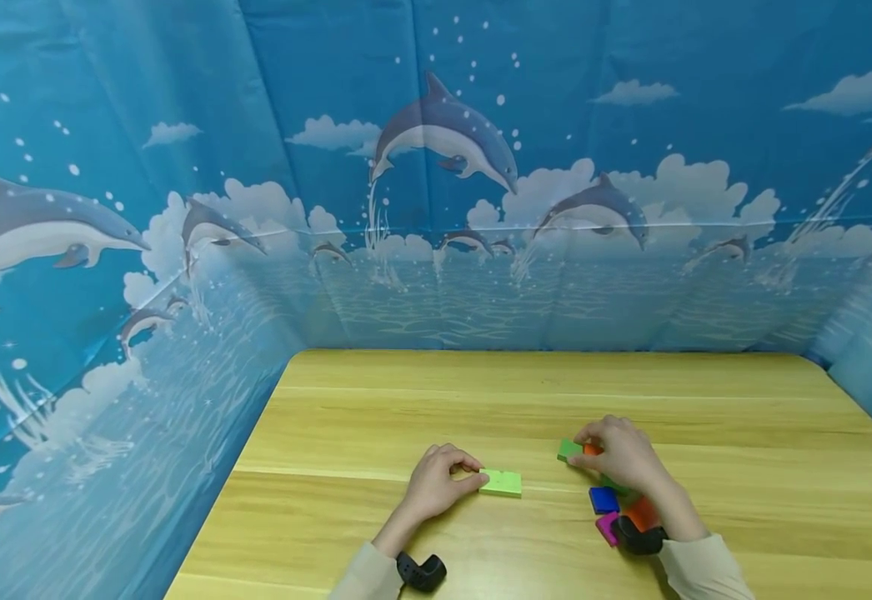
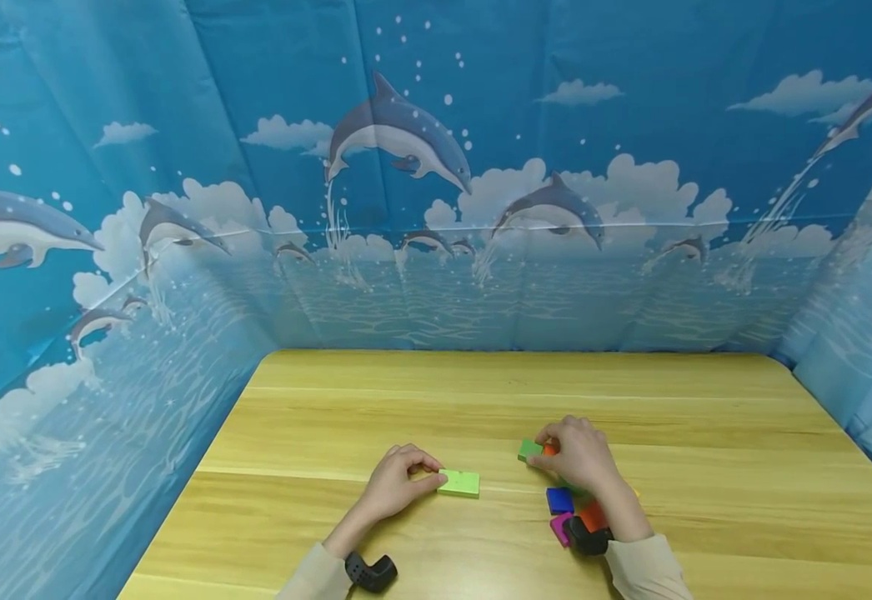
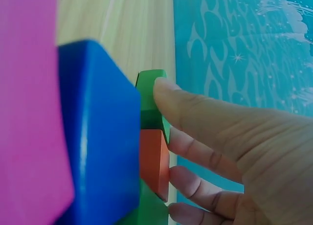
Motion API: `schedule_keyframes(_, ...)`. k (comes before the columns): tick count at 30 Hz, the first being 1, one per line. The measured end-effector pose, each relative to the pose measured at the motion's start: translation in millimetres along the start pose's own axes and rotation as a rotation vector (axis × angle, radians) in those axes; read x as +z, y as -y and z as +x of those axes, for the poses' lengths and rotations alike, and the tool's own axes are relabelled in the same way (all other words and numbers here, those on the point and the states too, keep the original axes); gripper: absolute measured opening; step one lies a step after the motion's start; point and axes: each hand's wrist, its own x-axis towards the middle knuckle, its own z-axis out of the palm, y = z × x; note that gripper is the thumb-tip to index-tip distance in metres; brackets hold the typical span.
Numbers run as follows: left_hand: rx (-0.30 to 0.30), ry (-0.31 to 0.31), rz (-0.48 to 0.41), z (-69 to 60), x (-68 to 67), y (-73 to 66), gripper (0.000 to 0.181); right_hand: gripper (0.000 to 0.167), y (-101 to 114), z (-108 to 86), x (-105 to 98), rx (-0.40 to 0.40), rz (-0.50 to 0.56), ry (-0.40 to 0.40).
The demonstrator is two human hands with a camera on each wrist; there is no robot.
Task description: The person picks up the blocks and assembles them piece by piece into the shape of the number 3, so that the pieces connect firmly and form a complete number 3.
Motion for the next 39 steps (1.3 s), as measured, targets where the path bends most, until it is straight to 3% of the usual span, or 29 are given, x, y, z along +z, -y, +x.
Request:
schedule_keyframes(5,-0.006,-0.005,0.001,-0.8,0.0,-1.8,0.021,0.028,4,-0.8,0,-0.018,-0.014,0.024)
schedule_keyframes(15,-0.023,-0.009,0.009,-1.6,-1.4,-3.3,0.02,0.027,14,0.6,7,-0.182,-0.029,-0.011)
schedule_keyframes(24,-0.018,-0.008,0.011,-1.5,-0.9,-3.8,0.022,0.028,25,-0.3,14,-0.236,0.04,0.051)
schedule_keyframes(29,-0.015,-0.007,0.009,-0.7,-0.7,-2.8,0.021,0.029,28,0.5,16,-0.238,0.073,0.09)
schedule_keyframes(39,-0.035,0.0,0.007,-1.2,-0.8,-3.5,0.022,0.028,26,3.9,21,-0.214,0.24,0.217)
